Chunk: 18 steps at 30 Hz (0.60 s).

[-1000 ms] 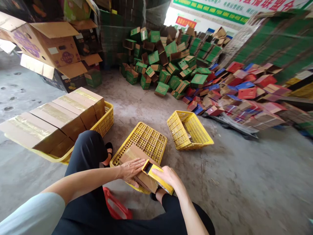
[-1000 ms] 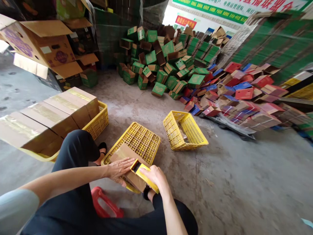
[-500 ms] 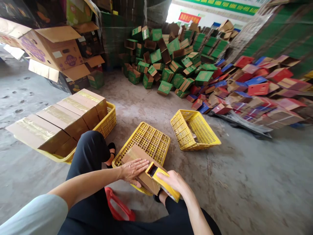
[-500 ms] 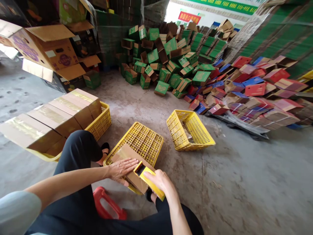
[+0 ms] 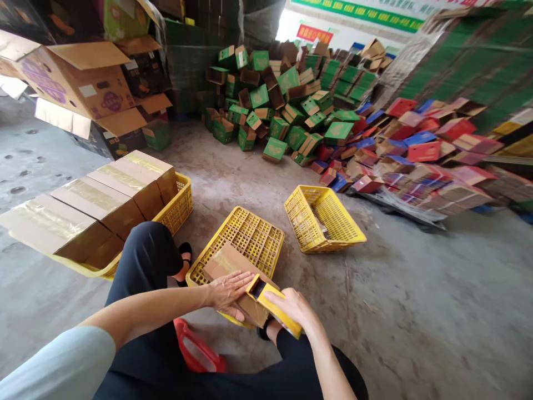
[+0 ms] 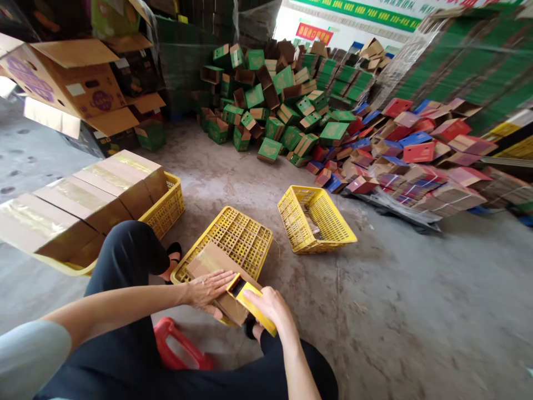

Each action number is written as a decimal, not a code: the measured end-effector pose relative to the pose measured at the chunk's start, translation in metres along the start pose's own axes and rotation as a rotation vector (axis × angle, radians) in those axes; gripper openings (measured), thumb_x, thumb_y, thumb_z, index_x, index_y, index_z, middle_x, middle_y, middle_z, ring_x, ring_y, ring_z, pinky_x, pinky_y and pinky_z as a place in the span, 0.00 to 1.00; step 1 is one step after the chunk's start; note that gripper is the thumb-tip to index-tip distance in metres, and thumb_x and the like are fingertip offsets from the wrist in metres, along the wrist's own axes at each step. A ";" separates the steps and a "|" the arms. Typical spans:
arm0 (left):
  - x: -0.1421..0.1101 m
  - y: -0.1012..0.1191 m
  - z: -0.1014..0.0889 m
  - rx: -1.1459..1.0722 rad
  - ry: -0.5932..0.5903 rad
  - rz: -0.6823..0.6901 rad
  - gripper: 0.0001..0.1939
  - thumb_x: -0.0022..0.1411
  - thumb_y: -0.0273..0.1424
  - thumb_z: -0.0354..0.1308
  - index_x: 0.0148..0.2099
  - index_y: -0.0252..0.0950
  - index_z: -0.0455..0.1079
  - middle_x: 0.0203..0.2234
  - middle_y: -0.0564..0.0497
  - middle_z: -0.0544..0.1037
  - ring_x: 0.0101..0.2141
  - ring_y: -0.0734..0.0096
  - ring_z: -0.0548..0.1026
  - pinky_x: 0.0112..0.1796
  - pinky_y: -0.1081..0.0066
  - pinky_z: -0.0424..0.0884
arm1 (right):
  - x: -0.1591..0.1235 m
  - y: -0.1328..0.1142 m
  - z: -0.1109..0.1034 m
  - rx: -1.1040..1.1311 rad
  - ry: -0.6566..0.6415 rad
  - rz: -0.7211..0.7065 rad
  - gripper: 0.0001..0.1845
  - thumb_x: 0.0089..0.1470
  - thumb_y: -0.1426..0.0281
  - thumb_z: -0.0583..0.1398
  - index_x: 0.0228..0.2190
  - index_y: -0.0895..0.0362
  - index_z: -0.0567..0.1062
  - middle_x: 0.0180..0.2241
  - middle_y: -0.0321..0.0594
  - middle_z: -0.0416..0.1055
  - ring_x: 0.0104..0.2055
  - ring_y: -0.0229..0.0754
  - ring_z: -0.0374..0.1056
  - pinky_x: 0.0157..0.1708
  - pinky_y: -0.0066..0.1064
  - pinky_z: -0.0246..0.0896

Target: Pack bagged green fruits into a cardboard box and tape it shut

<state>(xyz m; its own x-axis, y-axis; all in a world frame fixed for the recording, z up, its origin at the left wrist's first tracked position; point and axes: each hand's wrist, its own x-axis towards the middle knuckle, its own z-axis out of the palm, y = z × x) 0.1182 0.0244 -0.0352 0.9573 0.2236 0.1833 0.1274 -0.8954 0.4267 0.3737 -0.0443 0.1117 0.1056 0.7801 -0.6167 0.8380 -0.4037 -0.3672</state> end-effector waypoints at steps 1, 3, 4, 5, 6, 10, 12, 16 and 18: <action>0.001 -0.001 0.001 0.000 -0.002 0.001 0.60 0.67 0.65 0.48 0.79 0.28 0.27 0.75 0.32 0.40 0.74 0.45 0.44 0.71 0.51 0.46 | 0.000 0.001 0.000 0.015 -0.012 0.016 0.28 0.61 0.48 0.60 0.25 0.59 0.78 0.23 0.50 0.78 0.26 0.46 0.77 0.23 0.28 0.62; 0.002 -0.003 0.001 -0.002 -0.006 0.003 0.59 0.67 0.64 0.49 0.79 0.28 0.27 0.75 0.32 0.40 0.74 0.44 0.45 0.71 0.50 0.47 | 0.000 0.001 -0.002 0.023 -0.017 0.026 0.28 0.62 0.48 0.59 0.24 0.59 0.78 0.24 0.50 0.79 0.26 0.46 0.77 0.23 0.28 0.62; 0.002 -0.004 0.001 -0.003 -0.004 0.002 0.59 0.67 0.63 0.49 0.79 0.28 0.27 0.75 0.32 0.41 0.74 0.44 0.45 0.71 0.49 0.47 | 0.000 0.000 -0.003 0.011 -0.008 0.024 0.27 0.61 0.49 0.60 0.24 0.58 0.77 0.24 0.50 0.79 0.27 0.46 0.77 0.23 0.28 0.61; 0.002 -0.004 0.001 -0.003 -0.003 0.001 0.59 0.68 0.63 0.49 0.79 0.28 0.26 0.75 0.32 0.41 0.74 0.44 0.45 0.71 0.50 0.47 | -0.001 -0.001 -0.004 -0.006 0.001 0.021 0.27 0.61 0.49 0.61 0.24 0.58 0.77 0.25 0.50 0.79 0.29 0.46 0.78 0.24 0.28 0.61; 0.001 -0.005 0.000 -0.003 -0.002 0.002 0.59 0.68 0.63 0.49 0.79 0.28 0.26 0.75 0.32 0.41 0.74 0.44 0.46 0.71 0.50 0.47 | -0.001 -0.001 -0.005 -0.020 0.008 0.017 0.26 0.61 0.49 0.62 0.23 0.58 0.77 0.25 0.51 0.79 0.30 0.47 0.78 0.24 0.28 0.61; 0.000 -0.005 0.000 -0.002 -0.009 0.006 0.57 0.69 0.62 0.47 0.79 0.29 0.26 0.75 0.33 0.41 0.74 0.46 0.45 0.71 0.51 0.46 | -0.005 0.009 -0.005 0.058 -0.044 0.012 0.25 0.62 0.50 0.60 0.26 0.58 0.76 0.23 0.49 0.78 0.27 0.46 0.77 0.23 0.29 0.61; 0.000 -0.005 0.000 -0.001 0.002 0.002 0.57 0.69 0.62 0.47 0.79 0.29 0.27 0.75 0.34 0.41 0.74 0.46 0.45 0.71 0.51 0.45 | -0.008 0.016 -0.004 0.109 -0.069 0.012 0.25 0.62 0.49 0.59 0.27 0.58 0.76 0.23 0.47 0.78 0.25 0.45 0.76 0.22 0.28 0.62; 0.001 -0.005 -0.001 -0.021 -0.010 0.000 0.58 0.67 0.63 0.49 0.79 0.29 0.30 0.75 0.32 0.42 0.74 0.44 0.45 0.71 0.50 0.46 | -0.013 0.022 -0.004 0.118 -0.068 0.010 0.27 0.61 0.47 0.59 0.26 0.57 0.75 0.22 0.44 0.77 0.24 0.45 0.77 0.23 0.29 0.66; 0.001 -0.004 -0.002 -0.035 -0.027 -0.004 0.58 0.67 0.63 0.49 0.79 0.29 0.31 0.75 0.32 0.42 0.74 0.43 0.45 0.71 0.49 0.46 | -0.015 0.019 -0.004 0.116 -0.072 0.028 0.27 0.62 0.46 0.57 0.26 0.57 0.75 0.22 0.44 0.77 0.24 0.46 0.77 0.23 0.30 0.67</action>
<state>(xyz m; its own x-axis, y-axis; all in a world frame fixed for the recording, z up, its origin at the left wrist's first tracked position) 0.1182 0.0293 -0.0354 0.9634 0.2166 0.1579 0.1229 -0.8804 0.4580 0.3897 -0.0619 0.1168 0.0859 0.7330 -0.6748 0.7676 -0.4805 -0.4242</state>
